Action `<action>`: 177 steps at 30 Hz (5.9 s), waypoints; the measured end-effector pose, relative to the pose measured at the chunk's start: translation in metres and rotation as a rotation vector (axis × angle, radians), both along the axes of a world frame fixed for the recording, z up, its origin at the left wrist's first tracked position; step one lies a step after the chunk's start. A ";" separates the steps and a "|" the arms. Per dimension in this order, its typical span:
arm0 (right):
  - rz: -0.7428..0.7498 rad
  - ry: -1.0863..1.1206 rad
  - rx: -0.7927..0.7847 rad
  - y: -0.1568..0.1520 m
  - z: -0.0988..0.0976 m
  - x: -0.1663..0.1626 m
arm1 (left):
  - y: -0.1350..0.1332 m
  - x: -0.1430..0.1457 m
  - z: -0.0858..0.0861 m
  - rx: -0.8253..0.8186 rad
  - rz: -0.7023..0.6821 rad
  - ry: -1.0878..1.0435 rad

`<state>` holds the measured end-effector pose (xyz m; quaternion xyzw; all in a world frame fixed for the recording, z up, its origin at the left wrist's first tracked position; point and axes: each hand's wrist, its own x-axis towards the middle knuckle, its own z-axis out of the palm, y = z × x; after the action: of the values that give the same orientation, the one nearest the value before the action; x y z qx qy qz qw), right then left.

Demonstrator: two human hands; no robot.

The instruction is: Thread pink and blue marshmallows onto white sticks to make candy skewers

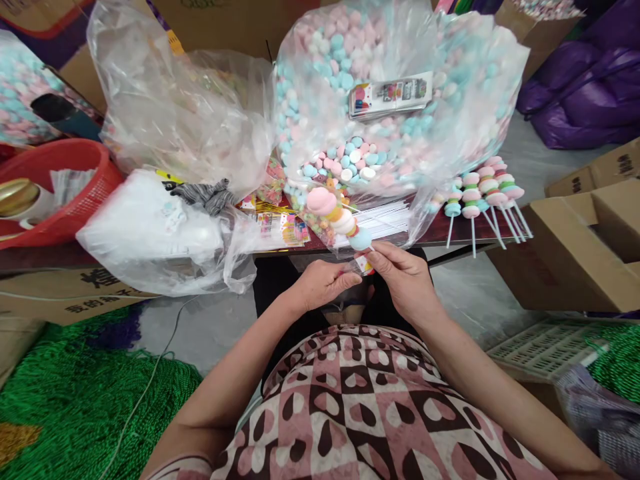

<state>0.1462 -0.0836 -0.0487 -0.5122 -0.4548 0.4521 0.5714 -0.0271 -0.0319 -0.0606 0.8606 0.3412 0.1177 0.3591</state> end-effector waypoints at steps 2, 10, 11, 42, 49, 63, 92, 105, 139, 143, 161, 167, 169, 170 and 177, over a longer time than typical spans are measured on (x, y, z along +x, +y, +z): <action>-0.020 -0.071 0.066 0.000 0.000 -0.002 | 0.001 0.001 -0.001 0.011 0.047 0.034; -0.164 -0.335 0.107 0.011 -0.012 -0.009 | -0.003 0.006 0.003 -0.082 0.079 -0.020; -0.186 -0.349 0.129 0.014 -0.013 -0.009 | -0.004 0.007 0.003 -0.105 0.074 -0.029; 0.055 -0.764 0.080 -0.044 0.044 0.119 | 0.019 -0.024 -0.004 0.062 -0.036 -0.166; 0.090 -0.907 0.173 -0.047 0.049 0.127 | 0.022 -0.020 -0.006 0.206 -0.134 -0.086; 0.199 -0.877 0.040 -0.048 0.028 0.131 | 0.022 -0.020 -0.016 0.183 -0.195 -0.028; 0.153 -0.289 -0.362 -0.042 -0.008 0.089 | 0.047 -0.012 0.044 -1.260 -0.069 -0.741; 0.116 -0.123 -0.221 -0.023 0.006 0.055 | 0.045 0.012 0.058 -0.900 0.211 -1.028; 0.120 0.114 -0.251 -0.006 0.003 -0.011 | 0.030 0.039 0.065 -0.801 0.459 -1.409; 0.112 0.081 -0.240 -0.005 0.006 -0.010 | 0.036 0.034 0.077 -0.737 0.451 -1.394; 0.233 -0.038 -0.308 -0.018 -0.008 -0.017 | 0.049 0.002 0.083 -0.688 0.554 -1.516; 0.075 -0.028 -0.235 -0.014 -0.015 -0.014 | 0.049 0.020 0.060 -0.769 0.693 -1.553; 0.117 0.196 -0.298 -0.013 -0.014 -0.014 | 0.048 0.020 0.060 -0.829 0.637 -1.564; 0.164 0.329 -0.338 -0.013 -0.013 -0.014 | 0.048 0.018 0.061 -0.856 0.589 -1.560; 0.443 0.748 -0.452 -0.012 -0.005 -0.025 | 0.031 0.019 0.057 -0.844 0.351 -1.415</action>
<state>0.1215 -0.0951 -0.0534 -0.3169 -0.2070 0.8032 0.4601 -0.0084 -0.0013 -0.0031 0.3119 0.1799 0.5463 0.7563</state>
